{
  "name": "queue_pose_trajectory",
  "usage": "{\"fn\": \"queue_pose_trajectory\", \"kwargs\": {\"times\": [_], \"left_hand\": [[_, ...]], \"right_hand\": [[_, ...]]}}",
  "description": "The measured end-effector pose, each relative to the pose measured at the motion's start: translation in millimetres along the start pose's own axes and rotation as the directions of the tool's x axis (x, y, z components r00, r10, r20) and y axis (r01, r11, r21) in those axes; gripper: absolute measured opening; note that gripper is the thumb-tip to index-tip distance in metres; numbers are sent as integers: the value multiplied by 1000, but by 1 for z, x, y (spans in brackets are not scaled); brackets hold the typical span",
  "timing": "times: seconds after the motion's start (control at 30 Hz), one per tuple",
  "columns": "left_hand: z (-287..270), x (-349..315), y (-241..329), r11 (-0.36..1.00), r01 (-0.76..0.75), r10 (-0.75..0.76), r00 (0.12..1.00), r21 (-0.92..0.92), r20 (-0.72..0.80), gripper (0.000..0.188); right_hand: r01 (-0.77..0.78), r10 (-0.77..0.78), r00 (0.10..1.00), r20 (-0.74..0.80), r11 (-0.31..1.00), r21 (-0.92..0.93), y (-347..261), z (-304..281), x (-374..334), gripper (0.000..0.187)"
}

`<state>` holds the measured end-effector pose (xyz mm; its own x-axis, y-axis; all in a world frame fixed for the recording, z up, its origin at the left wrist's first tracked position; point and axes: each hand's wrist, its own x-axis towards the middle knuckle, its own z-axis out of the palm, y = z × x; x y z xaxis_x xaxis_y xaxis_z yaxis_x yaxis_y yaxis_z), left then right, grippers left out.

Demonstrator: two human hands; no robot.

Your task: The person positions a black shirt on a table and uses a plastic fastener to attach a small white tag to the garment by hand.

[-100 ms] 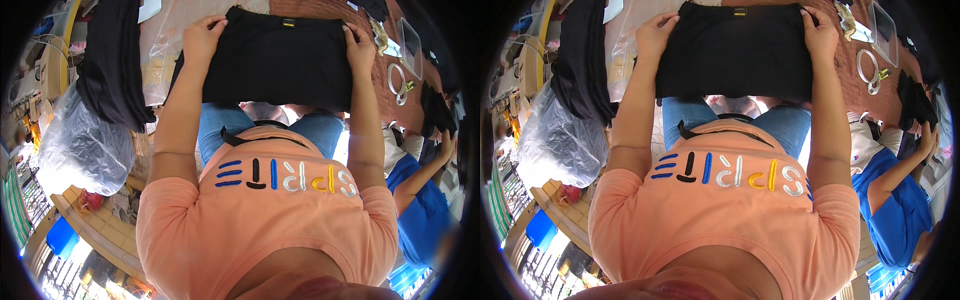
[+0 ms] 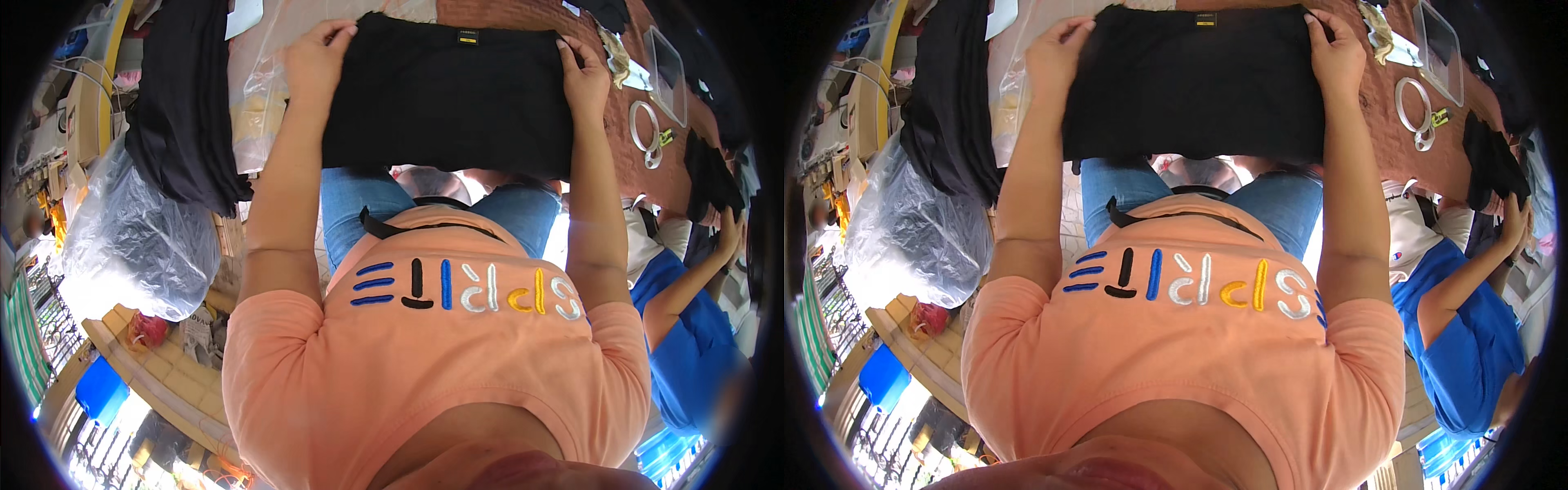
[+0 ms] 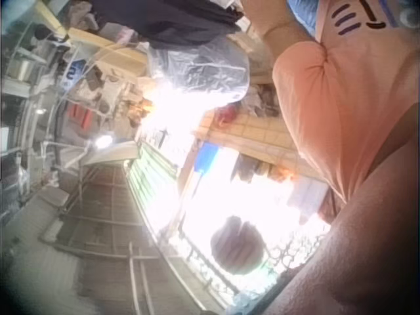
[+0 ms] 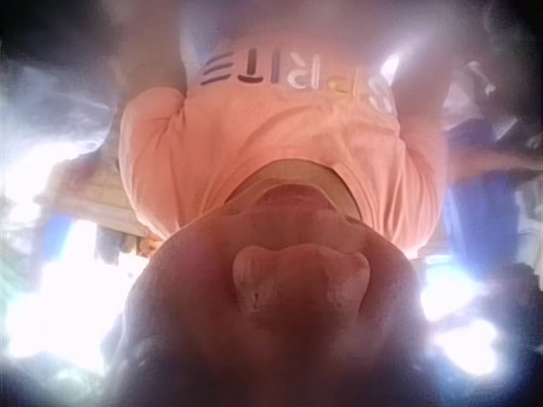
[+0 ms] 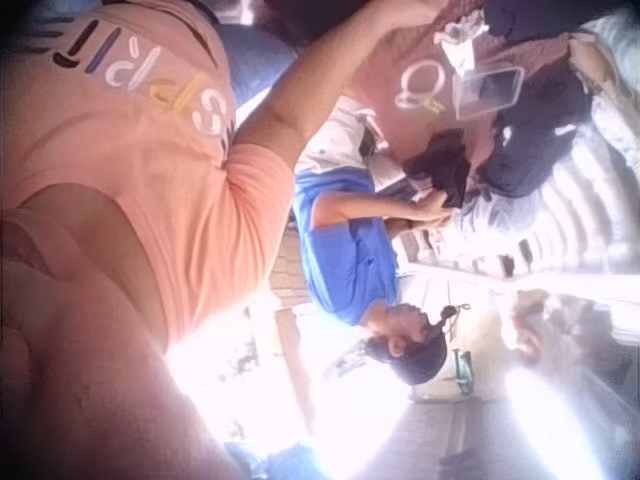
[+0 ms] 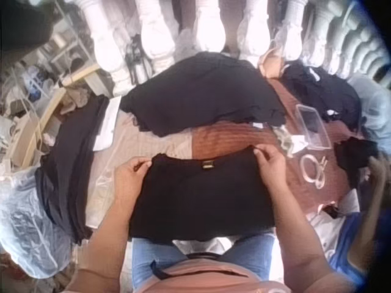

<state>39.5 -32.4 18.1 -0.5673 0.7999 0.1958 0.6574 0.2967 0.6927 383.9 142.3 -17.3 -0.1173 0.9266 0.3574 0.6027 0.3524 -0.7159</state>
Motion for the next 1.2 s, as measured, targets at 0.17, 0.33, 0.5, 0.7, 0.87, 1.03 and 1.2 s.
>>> {"fn": "queue_pose_trajectory", "kwargs": {"times": [0.17,0.33,0.5,0.7,0.87,1.03,1.2], "left_hand": [[-40,11,36,994,-97,90,987,-42,-132,22],[-69,12,72,941,-338,324,920,-25,-222,11],[-90,1,99,918,-396,391,912,-13,-127,8],[-84,20,104,879,-475,458,864,-37,-207,12],[-89,80,93,861,-493,507,820,124,-265,16],[-116,91,146,884,-402,412,911,-239,-10,24],[-124,79,135,923,-379,384,904,-66,186,32]], "right_hand": [[-77,83,997,-4,943,325,-2,-17,4,21],[18,23,996,-88,896,443,-17,-72,26,18],[130,-57,986,-156,851,508,-44,-117,31,17],[230,-167,970,-177,867,441,-52,-134,37,19],[235,-217,963,-157,966,104,-99,-127,67,14],[375,-305,895,-326,910,177,-121,-156,91,9],[348,-289,922,-257,911,222,-97,-165,96,10]]}}
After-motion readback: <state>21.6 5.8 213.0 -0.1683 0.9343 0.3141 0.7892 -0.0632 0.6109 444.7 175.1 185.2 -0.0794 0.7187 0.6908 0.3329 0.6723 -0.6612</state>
